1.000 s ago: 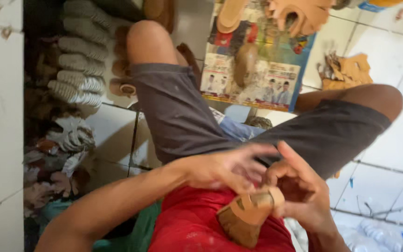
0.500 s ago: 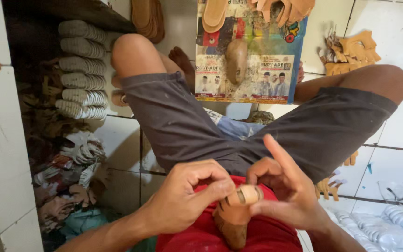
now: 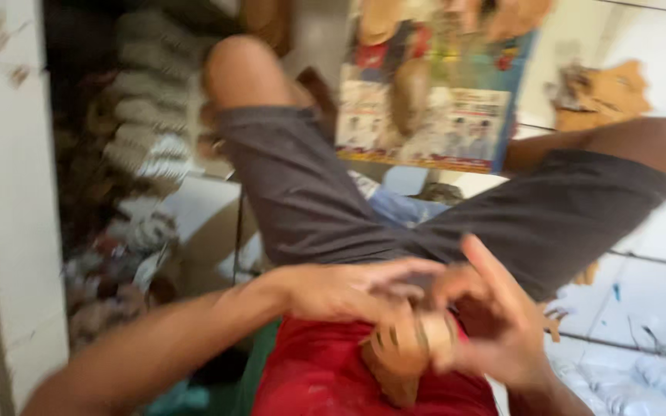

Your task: The person sits on the floor and assembles slipper components by hand. They pick up a sole and a decorative upper piece, align them, and press them together to form a finished slipper, repeating the process with multiple units.

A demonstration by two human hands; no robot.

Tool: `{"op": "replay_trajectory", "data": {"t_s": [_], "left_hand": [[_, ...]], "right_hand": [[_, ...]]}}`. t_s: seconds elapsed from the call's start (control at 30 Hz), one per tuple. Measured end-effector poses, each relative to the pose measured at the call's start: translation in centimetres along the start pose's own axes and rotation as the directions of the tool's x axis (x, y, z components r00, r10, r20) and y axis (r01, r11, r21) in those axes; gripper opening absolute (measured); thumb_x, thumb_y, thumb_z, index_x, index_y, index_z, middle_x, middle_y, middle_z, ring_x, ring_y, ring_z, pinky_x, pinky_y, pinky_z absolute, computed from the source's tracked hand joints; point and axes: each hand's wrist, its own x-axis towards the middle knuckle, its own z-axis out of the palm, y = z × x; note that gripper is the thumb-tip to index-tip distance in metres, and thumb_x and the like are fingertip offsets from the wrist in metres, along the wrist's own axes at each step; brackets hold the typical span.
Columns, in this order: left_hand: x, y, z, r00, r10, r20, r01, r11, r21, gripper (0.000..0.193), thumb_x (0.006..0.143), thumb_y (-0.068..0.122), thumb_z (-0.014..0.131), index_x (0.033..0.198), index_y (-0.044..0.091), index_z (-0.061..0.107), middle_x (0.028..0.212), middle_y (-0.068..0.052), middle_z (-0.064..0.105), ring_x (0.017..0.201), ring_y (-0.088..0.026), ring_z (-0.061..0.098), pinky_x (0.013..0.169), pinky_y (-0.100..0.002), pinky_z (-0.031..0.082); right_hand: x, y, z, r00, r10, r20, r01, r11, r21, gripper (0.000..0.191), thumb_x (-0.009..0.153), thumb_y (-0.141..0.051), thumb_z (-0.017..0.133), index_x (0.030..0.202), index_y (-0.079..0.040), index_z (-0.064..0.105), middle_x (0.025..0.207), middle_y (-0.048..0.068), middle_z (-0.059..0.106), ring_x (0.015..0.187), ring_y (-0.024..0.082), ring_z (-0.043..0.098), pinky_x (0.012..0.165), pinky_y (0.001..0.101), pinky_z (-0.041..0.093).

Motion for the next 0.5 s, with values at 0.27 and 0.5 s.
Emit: {"op": "replay_trajectory", "data": {"t_s": [0.27, 0.5], "left_hand": [[3.2, 1.7, 0.8, 0.755, 0.369, -0.542, -0.417, 0.908, 0.037, 0.047, 0.101, 0.024, 0.064, 0.14, 0.004, 0.049, 0.127, -0.007, 0.064, 0.116, -0.017, 0.063, 0.098, -0.036, 0.053], [5.9, 5.8, 0.5, 0.564, 0.703, -0.433, -0.291, 0.66, 0.692, 0.053, 0.092, 0.009, 0.073, 0.14, -0.001, 0.054, 0.121, -0.009, 0.067, 0.11, -0.014, 0.065, 0.087, -0.029, 0.057]], "right_hand": [[3.8, 4.2, -2.7, 0.965, 0.056, -0.255, -0.065, 0.997, -0.03, 0.068, 0.103, -0.033, 0.059, 0.159, 0.001, 0.04, 0.152, 0.015, 0.054, 0.142, 0.023, 0.052, 0.119, 0.0401, 0.039], [6.7, 4.8, -3.8, 0.975, 0.104, -0.198, -0.005, 0.894, 0.447, 0.083, 0.101, -0.049, 0.063, 0.161, -0.003, 0.029, 0.15, 0.015, 0.051, 0.134, 0.028, 0.055, 0.112, 0.0457, 0.044]]}}
